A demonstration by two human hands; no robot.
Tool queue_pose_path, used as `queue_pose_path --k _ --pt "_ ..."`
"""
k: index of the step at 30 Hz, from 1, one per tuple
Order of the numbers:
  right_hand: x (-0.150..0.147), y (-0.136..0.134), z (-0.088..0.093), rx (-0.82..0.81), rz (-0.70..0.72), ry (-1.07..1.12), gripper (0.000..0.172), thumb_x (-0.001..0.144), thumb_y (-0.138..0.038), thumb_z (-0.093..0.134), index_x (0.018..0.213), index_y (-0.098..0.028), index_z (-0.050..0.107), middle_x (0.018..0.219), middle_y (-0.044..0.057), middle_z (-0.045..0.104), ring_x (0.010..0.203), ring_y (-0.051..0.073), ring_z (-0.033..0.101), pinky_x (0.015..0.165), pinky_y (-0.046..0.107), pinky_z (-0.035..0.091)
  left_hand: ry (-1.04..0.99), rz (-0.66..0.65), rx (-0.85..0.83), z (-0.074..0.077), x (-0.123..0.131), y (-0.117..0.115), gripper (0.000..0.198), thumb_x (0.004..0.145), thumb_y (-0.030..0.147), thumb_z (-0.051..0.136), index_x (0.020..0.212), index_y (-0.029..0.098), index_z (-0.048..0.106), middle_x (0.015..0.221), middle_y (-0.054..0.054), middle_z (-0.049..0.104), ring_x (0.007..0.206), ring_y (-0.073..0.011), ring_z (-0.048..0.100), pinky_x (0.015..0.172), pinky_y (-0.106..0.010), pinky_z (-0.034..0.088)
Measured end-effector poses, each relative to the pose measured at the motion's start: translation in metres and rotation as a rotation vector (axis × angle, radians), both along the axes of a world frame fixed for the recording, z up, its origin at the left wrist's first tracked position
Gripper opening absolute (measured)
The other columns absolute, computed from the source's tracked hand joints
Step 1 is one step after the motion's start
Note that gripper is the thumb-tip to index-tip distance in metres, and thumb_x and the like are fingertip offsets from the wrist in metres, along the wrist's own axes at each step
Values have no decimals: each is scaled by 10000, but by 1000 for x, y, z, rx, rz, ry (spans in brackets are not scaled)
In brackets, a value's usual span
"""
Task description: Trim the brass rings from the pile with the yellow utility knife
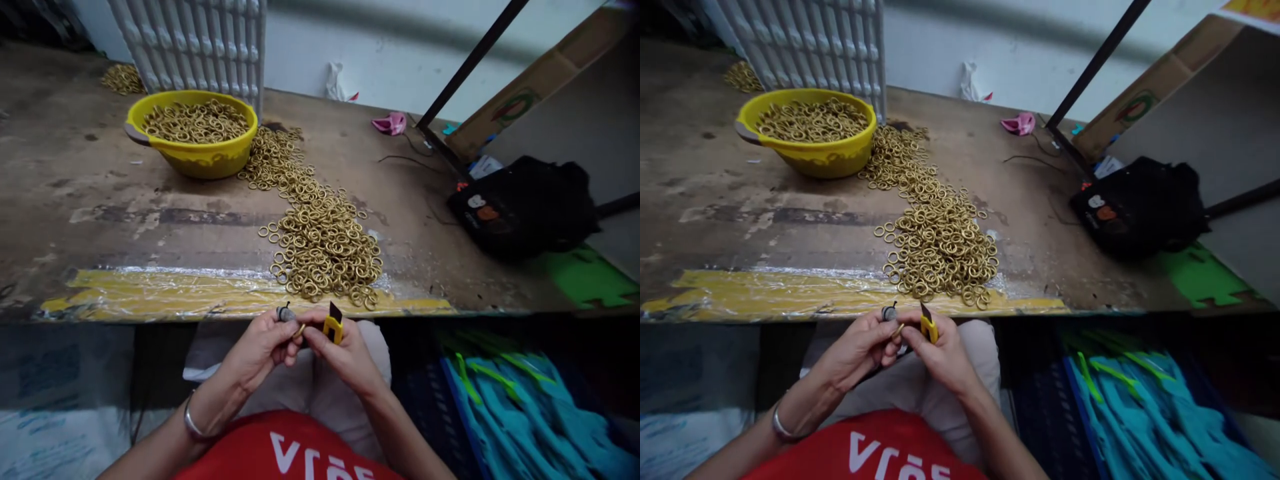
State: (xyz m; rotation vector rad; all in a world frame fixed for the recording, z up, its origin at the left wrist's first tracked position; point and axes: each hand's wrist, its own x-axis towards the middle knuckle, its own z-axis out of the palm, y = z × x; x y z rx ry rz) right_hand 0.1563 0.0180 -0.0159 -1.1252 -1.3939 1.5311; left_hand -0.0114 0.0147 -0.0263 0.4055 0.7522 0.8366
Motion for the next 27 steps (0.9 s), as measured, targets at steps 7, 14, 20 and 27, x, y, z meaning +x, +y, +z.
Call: queue_pose_path --k 7,14,20,27 --pt "-2 -8 4 -90 -66 54 191 849 -360 661 921 -183 672 689 -16 607 529 71 436 499 195 364 1 -4 97 3 -4 -11 218 813 292 715 899 102 652 723 -20 607 565 -67 535 525 -173 455" --pt "-4 -14 16 -71 -39 -37 160 810 -311 673 897 -178 658 685 -28 570 606 93 488 584 206 414 290 -85 313 11 -7 -17 121 794 224 679 790 104 664 648 -12 600 551 -100 552 569 -231 478" --pt "-5 -14 13 -99 -3 -89 135 787 -300 651 778 -176 600 629 -42 527 579 97 472 557 203 394 381 -119 358 9 -2 -19 115 756 214 659 713 107 658 613 -8 589 528 -104 536 544 -232 468" --pt "-3 -11 15 -7 35 -206 158 851 -292 583 754 -168 575 634 -38 517 590 102 469 579 211 384 325 -94 350 5 3 -18 173 754 276 696 735 105 678 646 -14 567 545 -102 508 536 -225 461"
